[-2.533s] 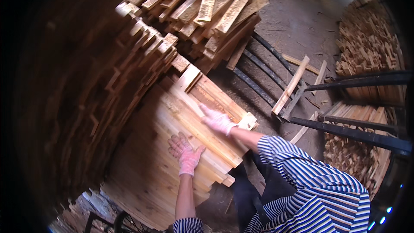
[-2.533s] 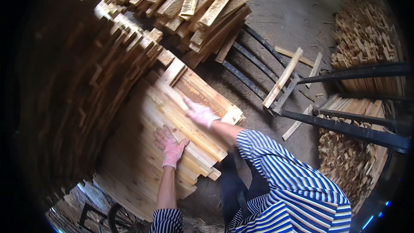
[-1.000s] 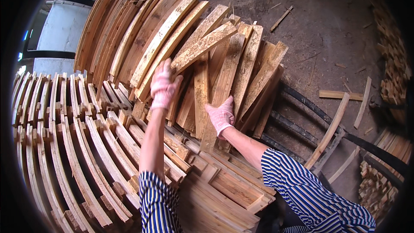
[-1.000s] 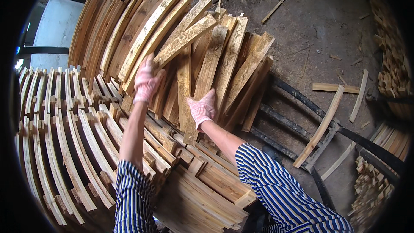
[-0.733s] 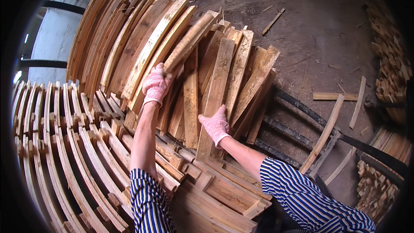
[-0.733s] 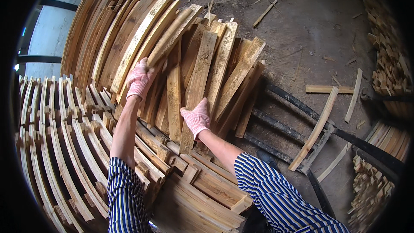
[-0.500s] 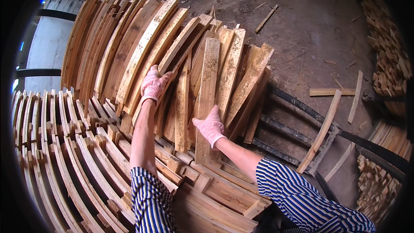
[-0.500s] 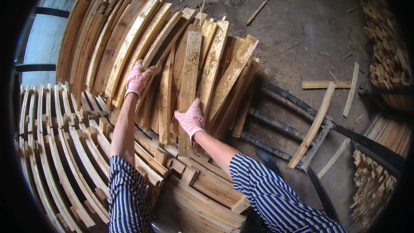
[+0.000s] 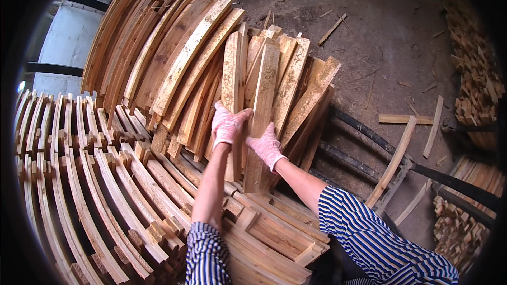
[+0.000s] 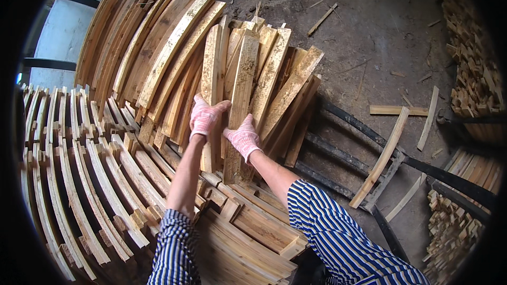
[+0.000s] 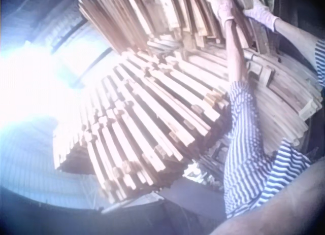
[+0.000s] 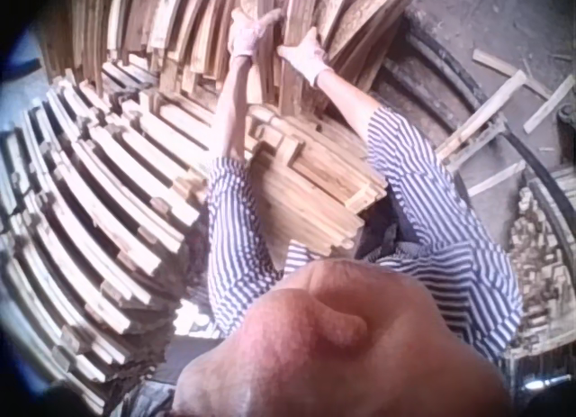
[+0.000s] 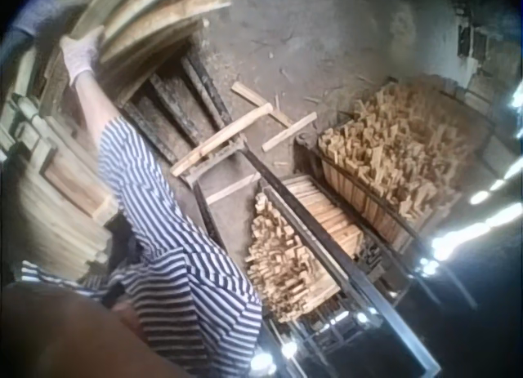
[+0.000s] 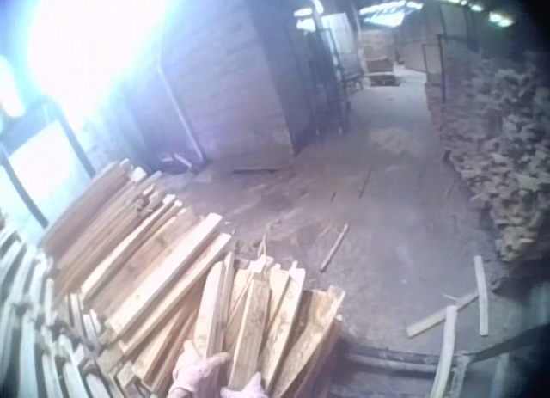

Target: The person repeatedly picks up bundles of wooden planks from a large pile and stacks them onto a metal rack. The person wears pink gloves and handles the wood by hand, moving pieces from the floor to the rack in a repetitive cycle.

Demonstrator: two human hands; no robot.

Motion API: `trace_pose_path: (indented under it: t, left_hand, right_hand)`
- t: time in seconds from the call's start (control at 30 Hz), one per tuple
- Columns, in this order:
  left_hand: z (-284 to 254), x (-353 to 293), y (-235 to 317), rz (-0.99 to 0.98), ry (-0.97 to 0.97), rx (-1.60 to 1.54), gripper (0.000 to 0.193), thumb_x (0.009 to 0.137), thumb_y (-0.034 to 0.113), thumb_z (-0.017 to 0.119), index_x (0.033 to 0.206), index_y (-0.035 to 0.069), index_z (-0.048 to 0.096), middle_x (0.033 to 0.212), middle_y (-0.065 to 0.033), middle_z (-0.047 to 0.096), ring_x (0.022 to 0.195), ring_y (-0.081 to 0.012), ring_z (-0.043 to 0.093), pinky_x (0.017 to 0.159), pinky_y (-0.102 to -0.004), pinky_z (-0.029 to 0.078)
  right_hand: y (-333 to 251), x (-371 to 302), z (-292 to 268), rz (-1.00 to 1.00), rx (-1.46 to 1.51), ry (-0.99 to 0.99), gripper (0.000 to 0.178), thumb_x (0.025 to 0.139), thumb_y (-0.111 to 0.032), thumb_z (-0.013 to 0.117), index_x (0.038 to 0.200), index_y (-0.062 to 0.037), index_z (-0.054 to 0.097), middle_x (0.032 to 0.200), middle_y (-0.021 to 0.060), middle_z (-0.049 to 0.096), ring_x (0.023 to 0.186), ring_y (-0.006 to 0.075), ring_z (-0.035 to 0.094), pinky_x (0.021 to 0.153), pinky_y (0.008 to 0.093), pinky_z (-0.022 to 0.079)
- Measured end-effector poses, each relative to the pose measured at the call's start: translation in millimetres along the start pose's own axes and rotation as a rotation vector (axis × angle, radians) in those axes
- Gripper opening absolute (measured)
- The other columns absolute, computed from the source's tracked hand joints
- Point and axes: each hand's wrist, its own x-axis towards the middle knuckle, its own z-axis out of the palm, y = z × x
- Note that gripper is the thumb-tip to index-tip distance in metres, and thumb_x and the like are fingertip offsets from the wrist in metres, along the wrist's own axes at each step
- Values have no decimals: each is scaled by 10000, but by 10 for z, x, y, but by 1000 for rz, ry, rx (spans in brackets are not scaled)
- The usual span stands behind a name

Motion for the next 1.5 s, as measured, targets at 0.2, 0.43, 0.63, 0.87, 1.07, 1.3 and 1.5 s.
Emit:
trace_pose_path:
  t: [0.2, 0.43, 0.63, 0.87, 1.07, 1.3, 1.5]
  left_hand:
    - [-205, -15, 353, -160, -141, 65, 826, 714, 415, 847, 1333, 10, 478, 1283, -227, 654, 1196, -355, 641, 973, -447, 531]
    - [-399, -1693, -405, -124, -548, -744, 1048, 553, 375, 983, 1356, 17, 414, 1147, -183, 658, 978, -281, 680, 846, -446, 619]
    - [134, -3258, -846, 46, -492, -683, 1034, 679, 480, 917, 1418, 4, 373, 1203, -178, 656, 1099, -263, 652, 975, -379, 528]
    - [-452, -4504, -1594, -49, -139, -1216, 1179, 643, 263, 967, 1521, 77, 202, 1368, -148, 531, 1244, -273, 545, 1020, -432, 511]
    - [-1118, -5669, -2593, 52, 147, -1043, 529, 749, 40, 883, 1229, -2, 663, 1158, -89, 718, 1023, -179, 689, 876, -362, 585]
    - [118, -6646, -4347, 652, 440, 2141, 896, 964, 316, 665, 1626, 97, 102, 1690, -92, -17, 1392, -201, 463, 1021, -303, 530]
    - [290, -6665, -4359, 655, -497, 4584, 212, 977, 166, 656, 1115, 13, 703, 1142, -82, 702, 1063, -211, 668, 1013, -365, 525]
  right_hand:
    - [-19, 77, -199, -40, 81, 46, 1156, 752, -392, 830, 1583, 14, 137, 1484, 264, 456, 1332, 351, 509, 1114, 371, 427]
    - [281, -981, -694, 60, 821, -638, 763, 839, -240, 828, 1448, -20, 423, 1262, 185, 648, 1031, 282, 665, 1001, 384, 560]
    - [1515, -1792, -905, 129, 713, -686, 464, 879, -177, 800, 1292, -24, 656, 1229, 78, 705, 1142, 204, 667, 1012, 365, 542]
    - [1313, -3447, -244, -358, 386, -769, 1140, 657, -206, 956, 1557, -73, 269, 1441, 120, 525, 1238, 226, 563, 1061, 379, 475]
    - [967, -4537, 318, -478, -399, -842, 913, 671, -292, 926, 1430, -106, 453, 1225, 90, 651, 1141, 253, 635, 991, 348, 494]
    - [2026, -4458, 748, -604, -394, -924, 900, 662, -295, 878, 1435, -124, 450, 1256, 138, 634, 1188, 274, 617, 998, 365, 491]
    - [1706, -5195, 933, -572, -549, -798, 972, 744, -506, 828, 1489, -67, 384, 1330, 236, 592, 1259, 376, 570, 1067, 405, 463]
